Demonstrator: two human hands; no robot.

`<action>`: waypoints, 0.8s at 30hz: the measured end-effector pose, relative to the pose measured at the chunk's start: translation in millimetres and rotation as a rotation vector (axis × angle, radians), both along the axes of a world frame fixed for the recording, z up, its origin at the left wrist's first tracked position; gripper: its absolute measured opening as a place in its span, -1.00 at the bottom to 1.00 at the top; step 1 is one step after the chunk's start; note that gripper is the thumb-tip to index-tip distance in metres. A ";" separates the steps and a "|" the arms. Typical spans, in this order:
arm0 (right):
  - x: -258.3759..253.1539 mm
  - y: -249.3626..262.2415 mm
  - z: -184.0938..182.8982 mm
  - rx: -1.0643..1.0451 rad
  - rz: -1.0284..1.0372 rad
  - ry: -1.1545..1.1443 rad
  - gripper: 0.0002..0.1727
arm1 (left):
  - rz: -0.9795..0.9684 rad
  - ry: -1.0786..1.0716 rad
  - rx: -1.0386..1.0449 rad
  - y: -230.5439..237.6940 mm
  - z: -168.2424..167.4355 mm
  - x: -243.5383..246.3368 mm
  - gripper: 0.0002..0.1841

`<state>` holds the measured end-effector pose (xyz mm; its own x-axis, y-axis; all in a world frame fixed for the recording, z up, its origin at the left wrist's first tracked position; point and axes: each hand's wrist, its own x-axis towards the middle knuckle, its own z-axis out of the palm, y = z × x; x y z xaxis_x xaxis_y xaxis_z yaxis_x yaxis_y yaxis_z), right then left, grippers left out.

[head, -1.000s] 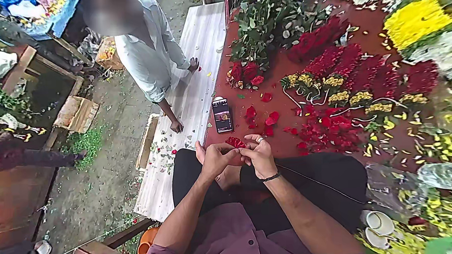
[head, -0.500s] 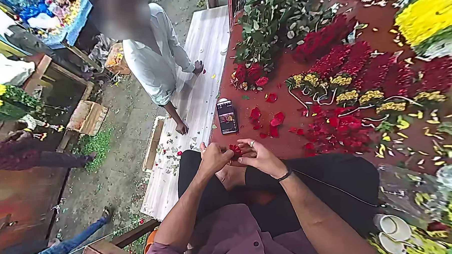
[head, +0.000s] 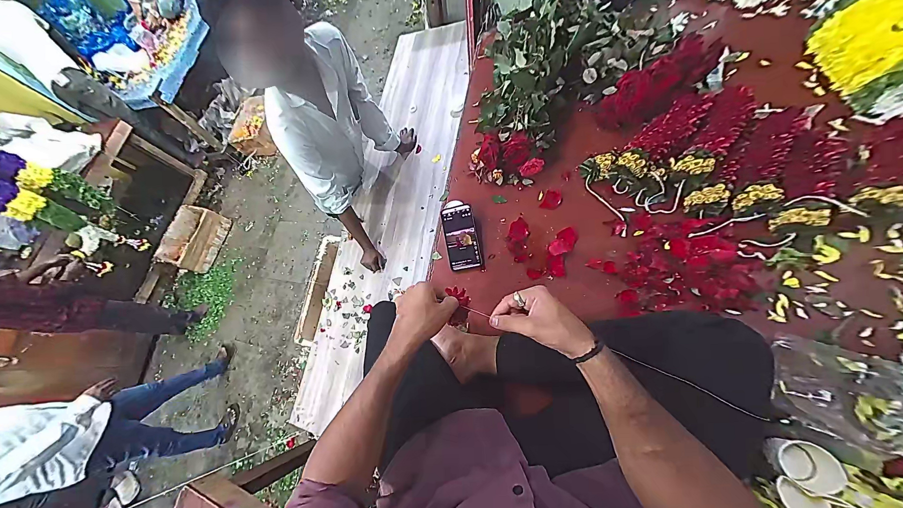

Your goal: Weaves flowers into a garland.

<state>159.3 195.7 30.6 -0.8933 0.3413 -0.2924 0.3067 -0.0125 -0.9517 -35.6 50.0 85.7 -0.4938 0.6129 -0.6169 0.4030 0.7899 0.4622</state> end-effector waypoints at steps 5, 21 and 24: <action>1.8 -0.5 8.8 -0.058 -0.033 0.167 -0.90 | -0.320 0.063 -0.169 11.6 26.0 18.4 -0.69; -4.4 -7.2 2.1 -0.232 -0.084 0.331 -0.87 | -0.085 0.172 0.297 44.5 17.4 25.6 -0.69; -13.7 -32.7 -0.3 -0.039 -0.070 0.238 -0.86 | 0.102 -0.001 0.295 33.8 0.8 30.1 -0.69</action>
<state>145.7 163.0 30.3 -0.9132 0.3971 -0.0913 0.0716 -0.0643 -0.9954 -5.6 83.7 86.4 -0.5617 0.7128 -0.4199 0.3280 0.6578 0.6780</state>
